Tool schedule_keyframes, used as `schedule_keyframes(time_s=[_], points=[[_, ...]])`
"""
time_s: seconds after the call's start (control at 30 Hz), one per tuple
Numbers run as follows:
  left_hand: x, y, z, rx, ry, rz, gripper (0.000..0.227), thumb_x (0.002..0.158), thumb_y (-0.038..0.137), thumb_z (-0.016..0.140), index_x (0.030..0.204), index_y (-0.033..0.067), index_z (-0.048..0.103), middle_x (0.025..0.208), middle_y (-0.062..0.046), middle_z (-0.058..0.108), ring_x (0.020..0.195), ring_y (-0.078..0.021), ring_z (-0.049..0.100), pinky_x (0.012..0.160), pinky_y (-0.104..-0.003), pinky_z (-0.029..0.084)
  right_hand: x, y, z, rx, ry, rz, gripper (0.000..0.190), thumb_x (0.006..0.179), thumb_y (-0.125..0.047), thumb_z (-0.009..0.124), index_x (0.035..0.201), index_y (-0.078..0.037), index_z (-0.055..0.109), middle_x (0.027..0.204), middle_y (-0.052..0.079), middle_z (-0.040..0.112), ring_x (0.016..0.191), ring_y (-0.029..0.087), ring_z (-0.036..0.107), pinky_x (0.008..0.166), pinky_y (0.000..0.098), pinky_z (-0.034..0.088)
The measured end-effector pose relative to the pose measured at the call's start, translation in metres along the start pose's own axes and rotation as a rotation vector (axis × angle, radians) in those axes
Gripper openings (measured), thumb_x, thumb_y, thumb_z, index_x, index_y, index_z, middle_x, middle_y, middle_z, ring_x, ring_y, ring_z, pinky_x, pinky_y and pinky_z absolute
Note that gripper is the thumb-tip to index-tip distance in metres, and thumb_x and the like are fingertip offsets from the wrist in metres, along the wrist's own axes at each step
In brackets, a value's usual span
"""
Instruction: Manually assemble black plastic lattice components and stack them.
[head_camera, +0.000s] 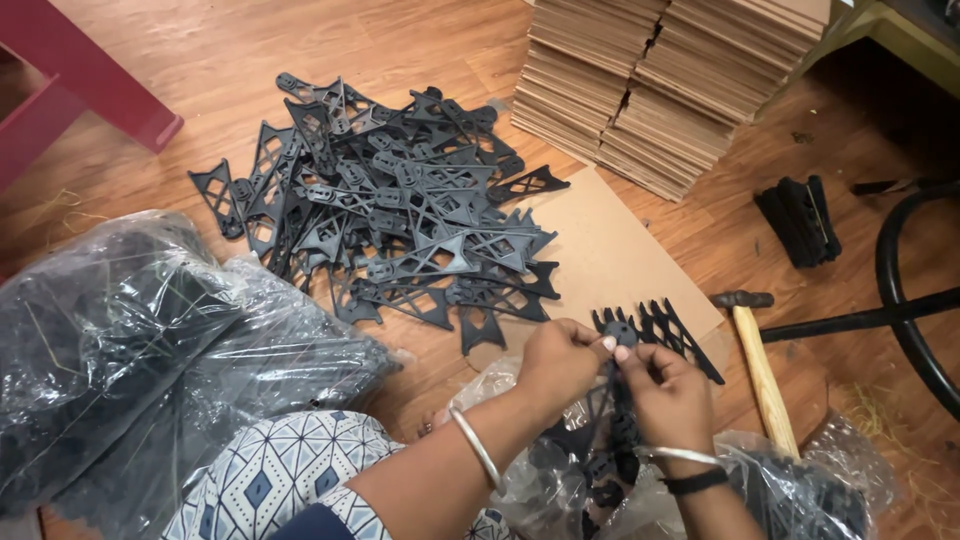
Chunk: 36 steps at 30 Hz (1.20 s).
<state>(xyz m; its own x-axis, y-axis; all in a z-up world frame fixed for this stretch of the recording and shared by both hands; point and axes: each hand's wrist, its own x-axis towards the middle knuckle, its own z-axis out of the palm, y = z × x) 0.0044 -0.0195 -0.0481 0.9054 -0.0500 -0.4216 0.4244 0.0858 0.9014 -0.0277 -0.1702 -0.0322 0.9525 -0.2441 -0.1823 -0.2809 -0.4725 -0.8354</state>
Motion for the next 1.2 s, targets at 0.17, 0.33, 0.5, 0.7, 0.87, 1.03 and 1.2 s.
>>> schedule_keyframes(time_s=[0.17, 0.33, 0.5, 0.7, 0.87, 1.03, 1.2], points=[[0.058, 0.035, -0.067, 0.022, 0.537, 0.151, 0.03, 0.084, 0.031, 0.073, 0.103, 0.0072, 0.074, 0.086, -0.007, 0.077, 0.068, -0.017, 0.071, 0.061, -0.035, 0.057, 0.018, 0.025, -0.003, 0.082, -0.148, 0.159, 0.056, 0.072, -0.039, 0.084, 0.109, 0.0, 0.069, 0.094, 0.011, 0.076, 0.083, 0.019, 0.072, 0.076, 0.031, 0.059], [0.056, 0.053, -0.092, -0.024, 0.595, 0.146, 0.057, 0.091, 0.045, 0.078, 0.11, -0.0051, 0.059, 0.086, -0.013, 0.07, 0.076, -0.0205, 0.063, 0.068, -0.037, 0.05, 0.018, 0.039, -0.001, -0.644, -0.023, 0.007, 0.072, 0.057, -0.046, 0.094, 0.111, -0.003, 0.07, 0.103, 0.019, 0.074, 0.095, 0.033, 0.072, 0.086, 0.0414, 0.058], [0.041, 0.021, -0.049, 0.061, 0.207, 0.206, 0.026, 0.081, 0.027, 0.071, 0.088, 0.0033, 0.08, 0.079, -0.007, 0.079, 0.072, -0.0154, 0.07, 0.07, -0.033, 0.056, 0.019, 0.047, -0.004, -0.813, -0.028, 0.132, 0.04, 0.067, -0.037, 0.084, 0.098, -0.012, 0.08, 0.1, 0.017, 0.077, 0.097, 0.034, 0.074, 0.089, 0.0434, 0.059], [-0.002, 0.054, -0.033, 0.461, 0.185, 0.031, 0.046, 0.076, 0.04, 0.084, 0.084, -0.005, 0.079, 0.08, -0.019, 0.078, 0.072, -0.0235, 0.074, 0.073, -0.036, 0.058, 0.009, 0.012, -0.007, -0.671, 0.0, 0.139, 0.038, 0.066, -0.041, 0.086, 0.086, -0.009, 0.082, 0.084, 0.015, 0.078, 0.081, 0.029, 0.076, 0.082, 0.039, 0.06], [0.01, 0.013, -0.015, 0.356, -0.085, 0.194, 0.04, 0.085, 0.04, 0.081, 0.093, 0.0007, 0.076, 0.087, -0.017, 0.077, 0.081, -0.0228, 0.075, 0.077, -0.036, 0.057, -0.014, -0.025, 0.003, -0.429, 0.052, -0.013, 0.033, 0.064, -0.032, 0.087, 0.081, -0.004, 0.079, 0.072, 0.009, 0.077, 0.064, 0.019, 0.075, 0.069, 0.0334, 0.06], [0.013, 0.018, -0.012, 0.205, 0.033, 0.256, 0.024, 0.084, 0.021, 0.075, 0.099, 0.0031, 0.076, 0.088, -0.014, 0.079, 0.078, -0.0217, 0.077, 0.073, -0.035, 0.059, -0.025, -0.046, 0.0, -0.473, 0.122, -0.134, 0.041, 0.066, -0.037, 0.087, 0.09, -0.006, 0.077, 0.079, 0.01, 0.077, 0.068, 0.022, 0.075, 0.069, 0.0353, 0.059], [0.011, 0.045, -0.034, 0.247, 0.321, 0.322, 0.033, 0.077, 0.021, 0.085, 0.1, -0.0001, 0.072, 0.086, -0.015, 0.078, 0.078, -0.0213, 0.077, 0.072, -0.034, 0.06, -0.007, -0.022, -0.018, -0.663, 0.06, -0.055, 0.057, 0.063, -0.048, 0.091, 0.1, -0.007, 0.074, 0.09, 0.013, 0.077, 0.081, 0.03, 0.074, 0.076, 0.0408, 0.058]])
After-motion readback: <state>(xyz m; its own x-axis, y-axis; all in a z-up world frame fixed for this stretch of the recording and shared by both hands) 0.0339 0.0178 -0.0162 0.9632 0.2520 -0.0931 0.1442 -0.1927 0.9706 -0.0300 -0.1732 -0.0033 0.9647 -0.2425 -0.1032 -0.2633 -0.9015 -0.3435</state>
